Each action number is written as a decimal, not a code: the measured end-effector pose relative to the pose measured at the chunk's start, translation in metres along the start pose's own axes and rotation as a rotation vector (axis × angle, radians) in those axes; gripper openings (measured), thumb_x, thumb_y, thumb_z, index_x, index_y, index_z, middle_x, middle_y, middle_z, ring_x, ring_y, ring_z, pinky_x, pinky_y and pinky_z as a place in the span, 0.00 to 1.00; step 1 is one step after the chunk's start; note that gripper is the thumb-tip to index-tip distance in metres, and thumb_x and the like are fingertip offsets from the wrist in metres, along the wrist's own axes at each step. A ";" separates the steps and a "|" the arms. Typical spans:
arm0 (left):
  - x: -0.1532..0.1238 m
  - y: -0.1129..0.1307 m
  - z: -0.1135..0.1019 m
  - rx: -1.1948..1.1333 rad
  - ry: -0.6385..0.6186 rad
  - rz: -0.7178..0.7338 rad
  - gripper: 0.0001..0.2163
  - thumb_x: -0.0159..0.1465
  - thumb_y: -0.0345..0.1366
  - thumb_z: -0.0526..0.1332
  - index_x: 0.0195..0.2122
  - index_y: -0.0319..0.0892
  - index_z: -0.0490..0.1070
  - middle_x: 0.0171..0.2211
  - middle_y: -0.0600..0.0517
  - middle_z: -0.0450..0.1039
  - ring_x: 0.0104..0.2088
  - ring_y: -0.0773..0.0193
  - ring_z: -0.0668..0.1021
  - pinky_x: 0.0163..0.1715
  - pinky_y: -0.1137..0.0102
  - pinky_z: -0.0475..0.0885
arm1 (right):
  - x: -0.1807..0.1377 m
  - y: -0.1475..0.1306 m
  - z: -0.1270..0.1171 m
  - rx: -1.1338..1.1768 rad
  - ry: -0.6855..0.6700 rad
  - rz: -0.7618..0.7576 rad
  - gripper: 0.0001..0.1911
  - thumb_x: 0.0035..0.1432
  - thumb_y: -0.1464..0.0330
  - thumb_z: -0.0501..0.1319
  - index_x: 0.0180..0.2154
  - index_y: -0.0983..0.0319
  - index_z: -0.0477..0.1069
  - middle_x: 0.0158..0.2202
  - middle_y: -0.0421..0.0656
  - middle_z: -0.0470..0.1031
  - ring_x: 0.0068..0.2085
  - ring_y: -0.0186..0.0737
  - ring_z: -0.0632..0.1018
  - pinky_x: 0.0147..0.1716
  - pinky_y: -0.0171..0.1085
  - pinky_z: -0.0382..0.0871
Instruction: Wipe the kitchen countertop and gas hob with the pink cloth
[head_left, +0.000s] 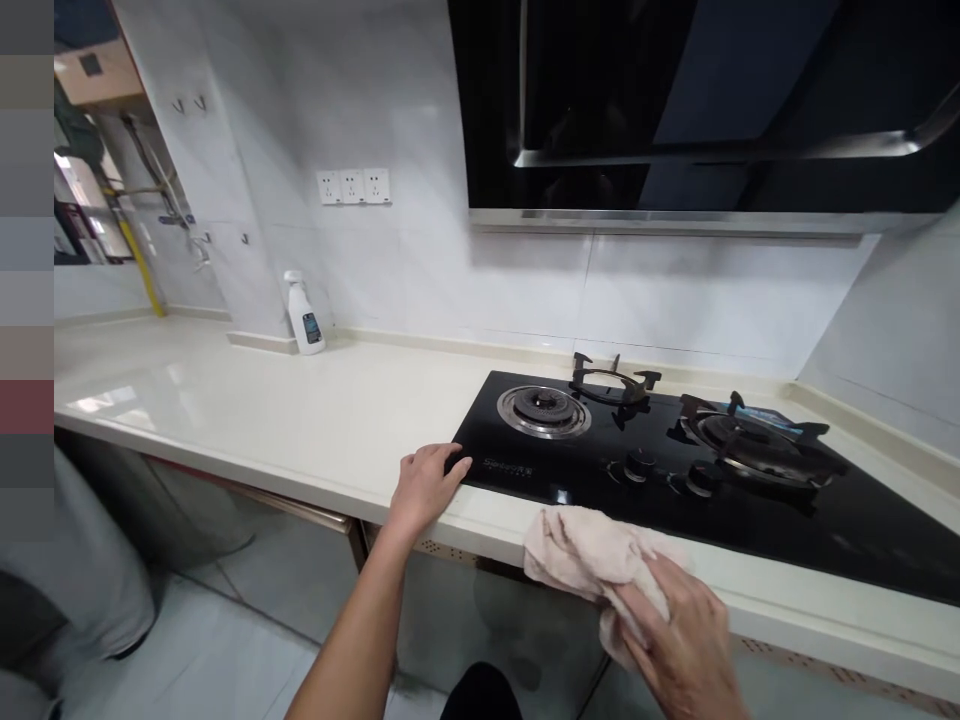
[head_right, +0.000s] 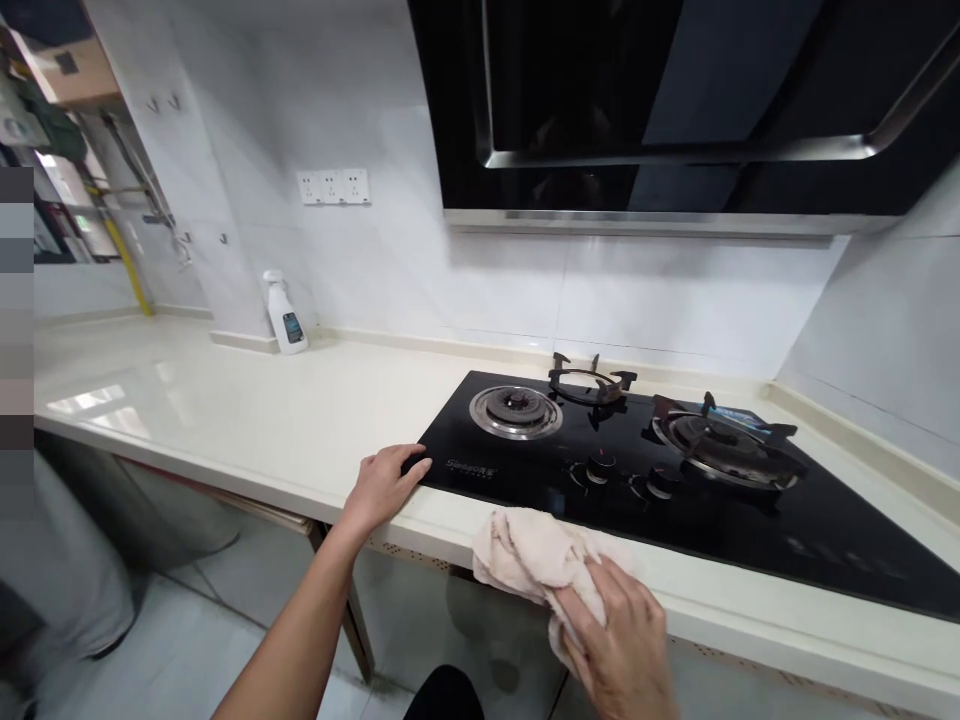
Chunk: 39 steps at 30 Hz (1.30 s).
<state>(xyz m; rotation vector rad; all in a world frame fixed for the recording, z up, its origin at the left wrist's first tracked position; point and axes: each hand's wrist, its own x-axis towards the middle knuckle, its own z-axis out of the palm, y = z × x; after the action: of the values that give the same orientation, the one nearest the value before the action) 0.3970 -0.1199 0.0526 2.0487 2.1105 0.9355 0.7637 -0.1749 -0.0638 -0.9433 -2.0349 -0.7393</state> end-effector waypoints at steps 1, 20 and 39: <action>0.000 0.000 0.000 -0.015 0.001 -0.005 0.20 0.71 0.51 0.53 0.56 0.49 0.74 0.59 0.47 0.76 0.63 0.50 0.72 0.64 0.52 0.60 | -0.004 0.000 0.002 -0.019 -0.006 0.037 0.22 0.59 0.67 0.64 0.55 0.45 0.71 0.57 0.50 0.69 0.57 0.60 0.72 0.49 0.56 0.67; 0.007 -0.013 0.002 -0.125 0.056 -0.057 0.16 0.70 0.48 0.55 0.50 0.51 0.79 0.50 0.53 0.83 0.51 0.57 0.80 0.53 0.64 0.70 | 0.105 -0.135 0.049 0.415 0.025 0.071 0.33 0.53 0.74 0.60 0.60 0.48 0.67 0.60 0.49 0.67 0.60 0.61 0.66 0.58 0.64 0.59; 0.005 -0.013 0.004 -0.193 0.165 -0.024 0.13 0.68 0.44 0.58 0.47 0.47 0.78 0.50 0.48 0.81 0.53 0.54 0.79 0.57 0.58 0.70 | 0.123 -0.007 0.023 0.515 -0.345 0.431 0.23 0.67 0.62 0.51 0.61 0.54 0.68 0.46 0.45 0.73 0.46 0.45 0.77 0.47 0.44 0.69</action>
<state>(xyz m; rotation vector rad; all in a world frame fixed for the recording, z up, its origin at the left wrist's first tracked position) 0.3864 -0.1133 0.0451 1.9091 2.0203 1.2894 0.6949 -0.1170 0.0234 -1.1895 -2.0496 0.1889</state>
